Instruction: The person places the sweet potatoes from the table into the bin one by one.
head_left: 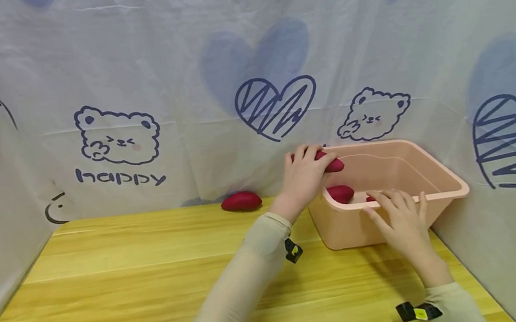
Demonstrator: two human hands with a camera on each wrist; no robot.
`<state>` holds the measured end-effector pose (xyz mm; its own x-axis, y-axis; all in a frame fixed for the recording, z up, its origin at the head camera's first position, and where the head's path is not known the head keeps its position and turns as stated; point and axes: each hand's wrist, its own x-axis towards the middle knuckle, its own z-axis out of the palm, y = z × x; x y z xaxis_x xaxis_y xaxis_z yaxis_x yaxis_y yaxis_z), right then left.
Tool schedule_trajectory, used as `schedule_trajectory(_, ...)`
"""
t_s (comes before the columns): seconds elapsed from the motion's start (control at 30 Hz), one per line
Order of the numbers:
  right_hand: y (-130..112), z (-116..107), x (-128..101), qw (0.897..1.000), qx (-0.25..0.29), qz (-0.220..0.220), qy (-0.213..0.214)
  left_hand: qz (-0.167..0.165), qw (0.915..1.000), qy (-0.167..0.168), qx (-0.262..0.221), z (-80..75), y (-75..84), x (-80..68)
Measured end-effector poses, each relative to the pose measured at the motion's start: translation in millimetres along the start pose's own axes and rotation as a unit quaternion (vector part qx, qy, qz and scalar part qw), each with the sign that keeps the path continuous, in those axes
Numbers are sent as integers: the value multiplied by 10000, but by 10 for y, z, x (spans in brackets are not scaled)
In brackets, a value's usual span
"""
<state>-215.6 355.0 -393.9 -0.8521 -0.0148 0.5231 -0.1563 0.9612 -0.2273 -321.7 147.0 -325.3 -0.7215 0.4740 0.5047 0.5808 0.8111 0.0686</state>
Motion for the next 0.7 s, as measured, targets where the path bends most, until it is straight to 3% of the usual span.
schedule_trajectory(0.23,6,7,5,10000,31,-9,20,96,9999,-92,91,29,138,113)
schedule_trajectory(0.7,7,4,8,10000,-13,-29,31,67,9978,-623,216,173,350,240)
